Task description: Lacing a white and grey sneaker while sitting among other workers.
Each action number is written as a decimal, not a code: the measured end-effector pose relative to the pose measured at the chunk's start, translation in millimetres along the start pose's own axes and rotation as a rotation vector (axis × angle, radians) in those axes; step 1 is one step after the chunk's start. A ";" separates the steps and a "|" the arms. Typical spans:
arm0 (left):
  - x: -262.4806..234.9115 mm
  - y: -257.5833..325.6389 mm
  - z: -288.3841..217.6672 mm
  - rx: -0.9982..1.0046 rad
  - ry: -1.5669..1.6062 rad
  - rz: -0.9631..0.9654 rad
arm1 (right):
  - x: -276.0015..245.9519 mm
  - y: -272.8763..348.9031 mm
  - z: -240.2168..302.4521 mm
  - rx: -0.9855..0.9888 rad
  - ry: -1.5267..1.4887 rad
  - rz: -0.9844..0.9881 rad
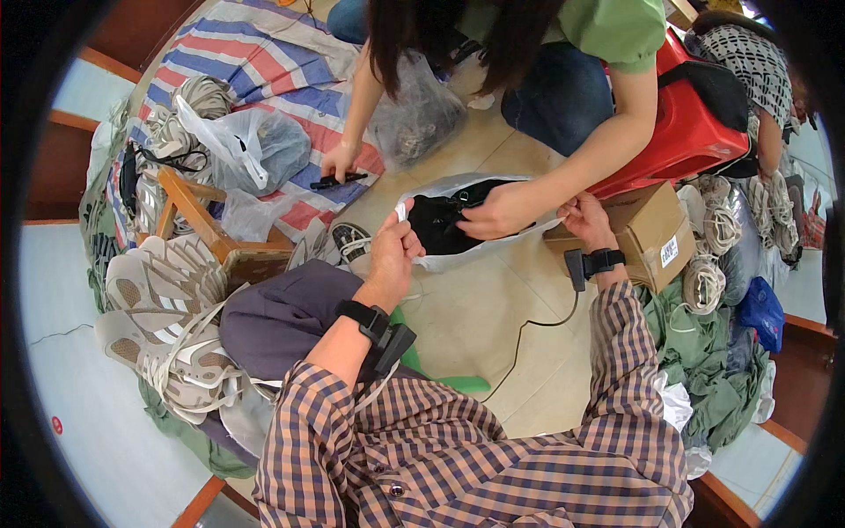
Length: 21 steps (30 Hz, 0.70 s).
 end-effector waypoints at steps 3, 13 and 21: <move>1.4 -0.9 1.5 -0.002 -0.009 0.001 | -3.4 -1.7 0.6 -0.014 0.002 0.045; 0.7 1.2 2.6 -0.001 -0.008 -0.026 | 33.7 10.7 9.2 -0.072 0.061 0.244; -3.6 -9.1 7.5 0.008 -0.022 0.011 | 54.5 10.3 5.1 -0.157 0.225 0.306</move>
Point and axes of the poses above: each hand's wrist, its own y-axis away from the middle knuckle, its own x-axis out of the palm, z = x × y, the point moved 8 cm from there along -y, towards the middle knuckle, and after that the axes turned 7 degrees about -x, right-handed, at the moved point
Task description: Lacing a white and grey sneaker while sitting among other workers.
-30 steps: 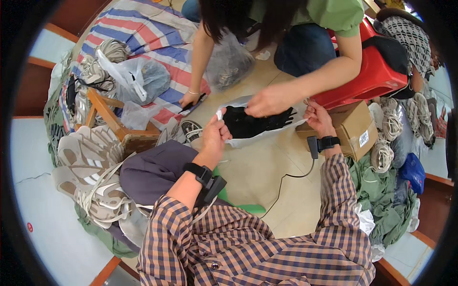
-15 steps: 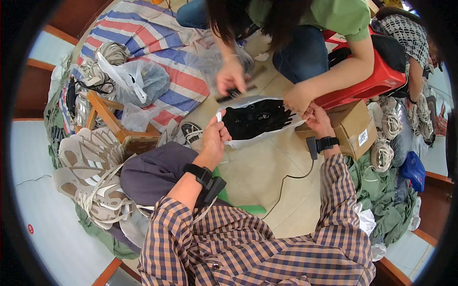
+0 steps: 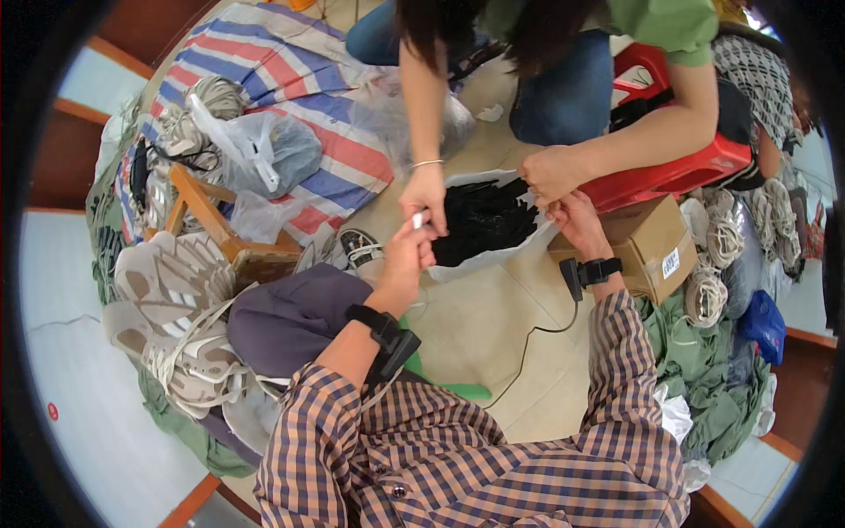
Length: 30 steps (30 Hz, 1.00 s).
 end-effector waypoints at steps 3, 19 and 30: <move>12.8 0.6 -10.2 0.045 -0.201 0.019 | 36.0 -2.0 8.6 -0.113 0.067 -0.076; 56.5 148.3 -149.4 0.532 -0.642 0.290 | 81.0 96.8 -113.6 0.169 0.202 -0.003; 30.4 180.5 -246.0 0.883 -0.221 0.020 | 384.6 205.7 -23.9 -0.076 0.386 0.682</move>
Point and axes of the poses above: each hand's wrist, its own y-axis away from the middle knuckle, its own x-axis out of the palm, z = x × y, the point moved 8 cm from there along -y, towards the middle knuckle, and after that the axes turned 7 degrees about -x, right-handed, at the moved point
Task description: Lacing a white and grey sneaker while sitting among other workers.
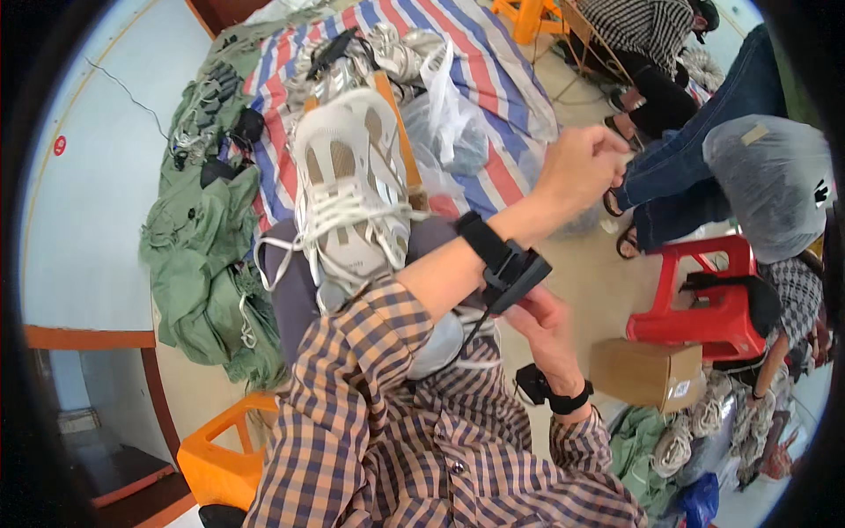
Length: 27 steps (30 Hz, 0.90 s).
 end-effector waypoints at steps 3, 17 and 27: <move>27.2 19.4 -45.6 0.232 -0.115 0.179 | 43.6 17.9 18.2 0.050 0.039 0.222; -153.6 222.1 -107.7 -0.032 -0.480 -0.018 | 98.0 37.8 40.4 0.051 0.087 0.470; -229.1 253.7 -45.9 0.193 -1.360 -0.524 | 126.6 -55.7 0.3 -0.456 1.120 0.236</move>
Point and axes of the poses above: each hand's wrist, its own y-axis away from the middle knuckle, its own x-axis out of the palm, z = x × y, the point moved 8 cm from there along -y, towards the middle knuckle, and after that the axes turned 7 degrees about -x, right-handed, at the moved point
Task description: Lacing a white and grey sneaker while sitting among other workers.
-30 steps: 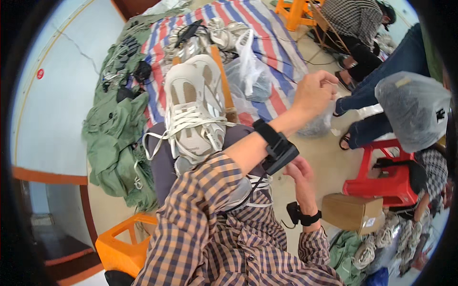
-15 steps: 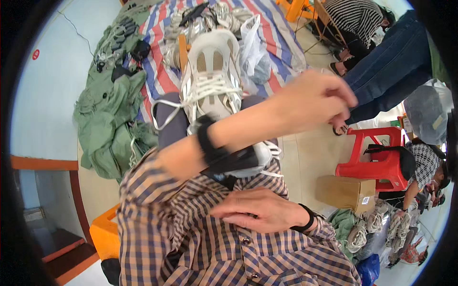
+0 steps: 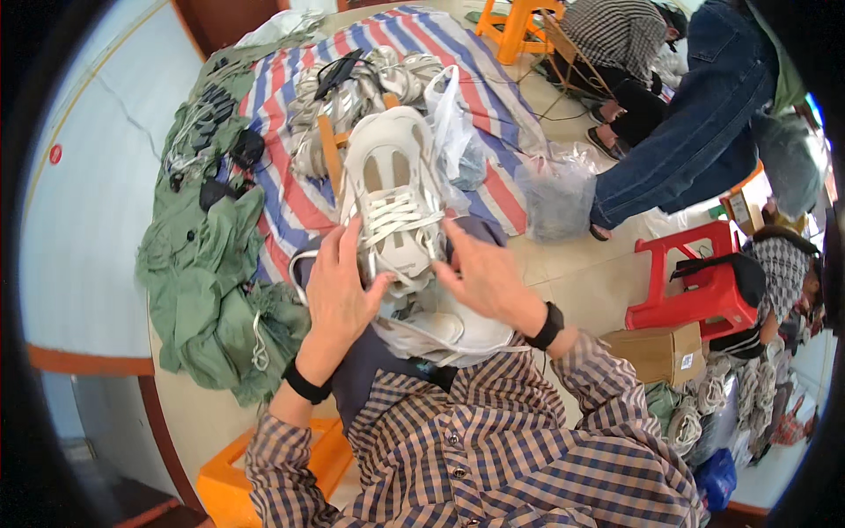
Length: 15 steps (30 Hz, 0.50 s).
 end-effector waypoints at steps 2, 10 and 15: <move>5.1 -1.5 0.6 -0.010 -0.020 0.009 | 5.4 -0.8 8.7 -0.042 0.161 0.030; 8.2 -14.8 15.2 -0.146 -0.078 0.142 | 10.5 -23.1 -9.8 0.002 0.042 0.119; -6.9 -3.3 5.1 -0.126 -0.060 0.139 | 13.2 -5.2 2.2 0.029 -0.083 0.169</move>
Point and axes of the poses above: each hand's wrist, its own y-axis away from the middle knuckle, its own x-axis out of the palm, z = x × y, the point moved 8 cm from there along -y, towards the middle knuckle, and after that the axes turned 7 degrees about -x, right-handed, at the moved point
